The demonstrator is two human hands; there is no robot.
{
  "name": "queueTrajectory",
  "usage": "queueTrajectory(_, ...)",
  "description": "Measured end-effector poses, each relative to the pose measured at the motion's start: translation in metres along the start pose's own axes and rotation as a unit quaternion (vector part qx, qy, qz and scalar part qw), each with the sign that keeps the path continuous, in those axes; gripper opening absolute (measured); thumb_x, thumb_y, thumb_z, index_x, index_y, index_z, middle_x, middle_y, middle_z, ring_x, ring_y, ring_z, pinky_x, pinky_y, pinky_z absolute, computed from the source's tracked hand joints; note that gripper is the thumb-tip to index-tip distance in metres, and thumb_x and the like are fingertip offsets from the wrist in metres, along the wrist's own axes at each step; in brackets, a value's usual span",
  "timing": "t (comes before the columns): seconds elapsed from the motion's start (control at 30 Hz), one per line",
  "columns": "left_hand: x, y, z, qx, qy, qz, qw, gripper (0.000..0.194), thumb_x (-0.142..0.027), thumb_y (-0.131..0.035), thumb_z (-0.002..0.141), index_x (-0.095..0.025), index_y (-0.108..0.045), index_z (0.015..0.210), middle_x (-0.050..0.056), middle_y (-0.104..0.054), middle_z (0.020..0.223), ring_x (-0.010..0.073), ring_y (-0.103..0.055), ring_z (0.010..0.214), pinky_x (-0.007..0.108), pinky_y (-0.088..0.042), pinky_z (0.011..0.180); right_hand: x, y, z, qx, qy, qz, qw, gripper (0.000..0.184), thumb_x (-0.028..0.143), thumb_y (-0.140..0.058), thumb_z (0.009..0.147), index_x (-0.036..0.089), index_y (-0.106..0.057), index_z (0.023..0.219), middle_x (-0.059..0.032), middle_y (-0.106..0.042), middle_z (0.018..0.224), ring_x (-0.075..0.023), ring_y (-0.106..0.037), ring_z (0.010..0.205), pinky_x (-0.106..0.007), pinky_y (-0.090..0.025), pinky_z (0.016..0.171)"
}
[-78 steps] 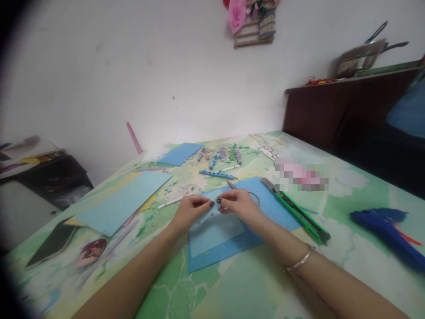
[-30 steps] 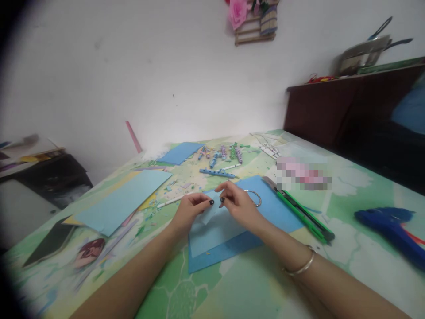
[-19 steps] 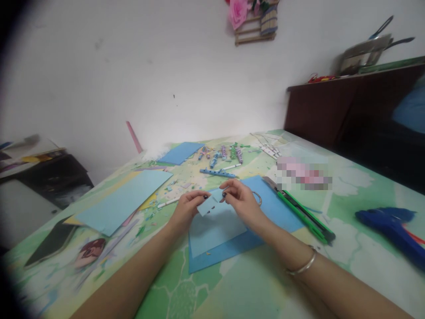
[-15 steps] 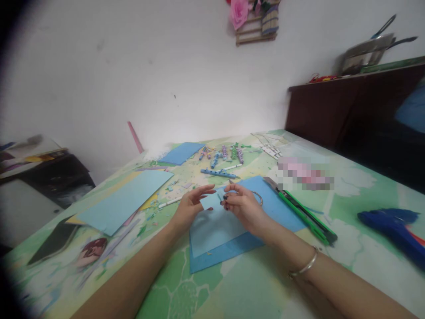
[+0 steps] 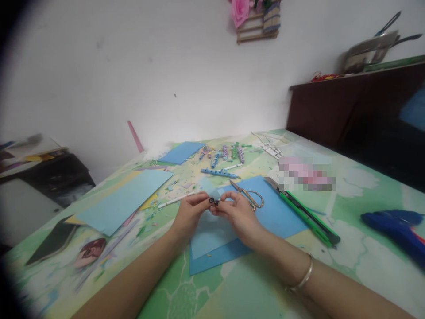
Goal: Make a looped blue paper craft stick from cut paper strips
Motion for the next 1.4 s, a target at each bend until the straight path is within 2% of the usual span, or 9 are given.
queueTrajectory(0.13,0.0,0.001,0.0,-0.055,0.071,-0.111,0.99,0.014,-0.021,-0.073,0.059,-0.013,-0.067,0.07,0.002,-0.066,0.067,0.012,-0.06,0.063,0.024,-0.046,0.064,0.016,0.011,0.004,-0.001,0.063,-0.295,0.953,0.012,0.024,-0.057,0.071,0.02,-0.047,0.076,-0.0006,-0.065,0.066,-0.0171,-0.063,0.067,-0.03,-0.046,0.068)
queueTrajectory(0.2,-0.004,0.001,0.0,-0.063,0.085,-0.118,0.987,0.017,-0.021,-0.073,0.059,-0.012,-0.066,0.071,0.004,-0.067,0.071,0.0148,-0.064,0.069,0.024,-0.047,0.066,0.031,0.027,0.009,-0.056,0.124,-0.517,0.845,0.006,0.019,-0.054,0.07,0.02,-0.051,0.075,-0.0022,-0.065,0.07,-0.0182,-0.062,0.072,-0.029,-0.042,0.066)
queueTrajectory(0.27,-0.008,0.001,0.0,-0.051,0.095,-0.107,0.988,0.02,-0.023,-0.073,0.06,-0.01,-0.063,0.072,0.006,-0.068,0.072,0.0178,-0.066,0.071,0.024,-0.048,0.066,0.04,0.046,0.017,-0.095,0.099,-0.675,0.725,0.009,0.022,-0.057,0.067,0.019,-0.054,0.075,-0.0057,-0.065,0.075,-0.0216,-0.059,0.076,-0.028,-0.037,0.061)
queueTrajectory(0.37,-0.011,0.001,0.0,-0.036,0.106,-0.08,0.99,0.025,-0.027,-0.073,0.06,-0.011,-0.059,0.073,0.007,-0.069,0.073,0.019,-0.067,0.067,0.024,-0.049,0.06,0.042,0.069,0.028,-0.107,0.026,-0.738,0.666,0.018,0.026,-0.064,0.062,0.018,-0.056,0.076,-0.0089,-0.064,0.074,-0.0235,-0.058,0.072,-0.027,-0.031,0.052)
queueTrajectory(0.63,-0.012,0.004,0.002,-0.003,0.12,-0.029,0.992,0.029,-0.027,-0.073,0.061,-0.014,-0.052,0.076,0.008,-0.07,0.068,0.0164,-0.065,0.053,0.022,-0.048,0.048,0.048,0.08,0.029,-0.092,-0.028,-0.711,0.696,0.022,0.026,-0.066,0.057,0.017,-0.058,0.076,-0.004,-0.058,0.054,-0.0202,-0.057,0.061,-0.026,-0.031,0.048)
queueTrajectory(0.8,-0.013,0.008,0.004,-0.037,0.11,-0.063,0.991,0.027,-0.024,-0.074,0.059,-0.011,-0.057,0.075,0.006,-0.069,0.064,0.0139,-0.065,0.055,0.02,-0.049,0.052,0.056,0.07,0.015,-0.016,-0.085,-0.478,0.874,0.043,0.036,-0.065,0.065,0.016,-0.053,0.101,-0.0013,-0.059,0.059,-0.0101,-0.046,0.045,-0.023,-0.031,0.042)
queueTrajectory(0.93,-0.014,0.012,0.006,-0.073,0.112,-0.115,0.984,0.023,-0.022,-0.074,0.059,-0.009,-0.062,0.074,0.006,-0.068,0.065,0.011,-0.064,0.057,0.017,-0.049,0.054,0.06,0.05,0.007,0.008,-0.046,-0.367,0.929,0.05,0.05,-0.066,0.065,0.017,-0.056,0.101,0.0046,-0.044,0.051,-0.0074,-0.037,0.041,-0.022,-0.023,0.038)
queueTrajectory(1.17,-0.016,0.009,0.004,-0.072,0.132,-0.151,0.977,0.019,-0.02,-0.074,0.06,-0.009,-0.065,0.073,0.006,-0.068,0.066,0.0098,-0.063,0.057,0.016,-0.047,0.052,0.038,0.021,-0.002,0.104,-0.035,-0.371,0.922,0.036,0.053,-0.061,0.068,0.017,-0.054,0.068,0.0053,-0.039,0.046,-0.0062,-0.031,0.038,-0.021,-0.021,0.036)
queueTrajectory(1.4,-0.017,0.004,0.0,-0.029,0.145,-0.127,0.981,0.02,-0.023,-0.075,0.059,-0.009,-0.067,0.071,0.006,-0.068,0.067,0.0104,-0.062,0.057,0.018,-0.046,0.054,0.034,0.018,-0.001,0.089,-0.024,-0.393,0.915,0.033,0.047,-0.068,0.062,0.016,-0.058,0.064,0.006,-0.038,0.044,-0.0058,-0.031,0.038,-0.022,-0.019,0.037)
Point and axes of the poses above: each hand's wrist, its own z-axis towards the middle knuckle, its own y-axis out of the back of the hand, x = y × z, the point moved 3 cm from there along z, towards the middle knuckle
